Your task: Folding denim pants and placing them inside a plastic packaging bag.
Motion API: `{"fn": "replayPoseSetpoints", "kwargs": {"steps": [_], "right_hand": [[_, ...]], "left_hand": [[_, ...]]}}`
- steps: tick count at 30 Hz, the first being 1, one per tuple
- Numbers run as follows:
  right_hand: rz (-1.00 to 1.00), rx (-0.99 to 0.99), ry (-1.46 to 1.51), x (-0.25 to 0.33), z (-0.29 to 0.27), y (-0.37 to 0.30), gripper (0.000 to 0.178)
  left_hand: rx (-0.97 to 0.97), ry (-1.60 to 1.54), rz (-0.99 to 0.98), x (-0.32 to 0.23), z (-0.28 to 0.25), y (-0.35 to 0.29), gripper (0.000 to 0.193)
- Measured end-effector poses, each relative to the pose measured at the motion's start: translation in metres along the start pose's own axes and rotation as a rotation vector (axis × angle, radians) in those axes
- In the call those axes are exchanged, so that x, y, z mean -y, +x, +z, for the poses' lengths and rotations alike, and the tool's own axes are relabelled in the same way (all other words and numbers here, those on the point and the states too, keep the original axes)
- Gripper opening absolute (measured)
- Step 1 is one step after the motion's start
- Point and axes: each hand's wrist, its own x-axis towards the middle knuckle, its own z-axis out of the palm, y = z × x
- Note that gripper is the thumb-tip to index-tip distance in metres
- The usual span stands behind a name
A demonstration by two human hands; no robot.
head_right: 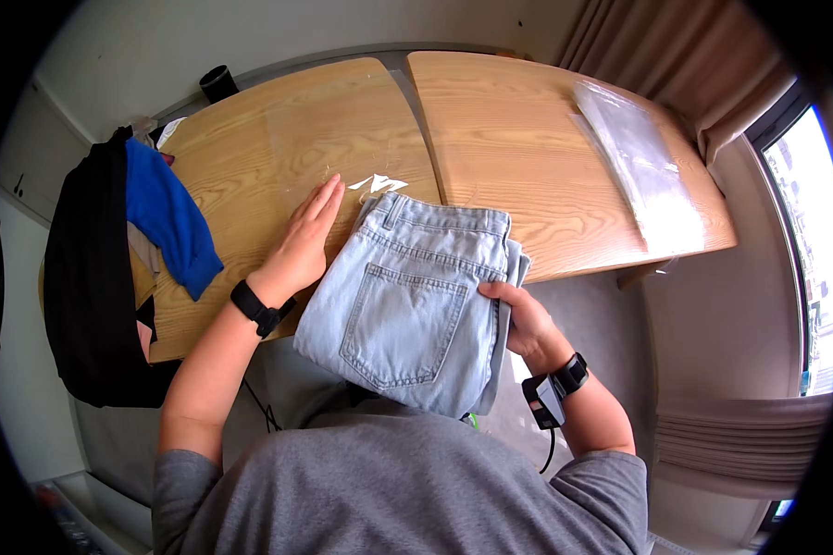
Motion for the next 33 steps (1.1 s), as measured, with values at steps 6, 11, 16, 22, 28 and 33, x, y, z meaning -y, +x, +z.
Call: {"fn": "replayPoseSetpoints", "kwargs": {"steps": [6, 11, 16, 22, 28, 33], "right_hand": [[0.023, 0.039, -0.103, 0.004, -0.003, -0.002, 0.040], [0.079, 0.076, 0.044, 0.004, -0.003, 0.002, 0.039], [-0.020, 0.080, 0.174, 0.016, 0.001, 0.015, 0.041], [-0.088, 0.063, 0.178, 0.021, -0.001, 0.026, 0.040], [-0.113, 0.095, 0.226, 0.025, 0.002, 0.027, 0.040], [-0.145, 0.109, 0.176, 0.027, 0.010, 0.030, 0.039]], "left_hand": [[0.175, 0.004, -0.121, -0.001, -0.004, 0.004, 0.081], [0.197, -0.007, -0.120, -0.002, -0.009, -0.004, 0.077], [0.189, 0.129, -0.150, 0.001, -0.016, -0.017, 0.072], [0.019, 0.096, -0.289, 0.016, -0.005, -0.027, 0.063], [0.155, 0.094, -0.384, 0.000, -0.027, -0.020, 0.058], [-0.005, -0.056, -0.214, 0.030, -0.003, -0.032, 0.057]]}}
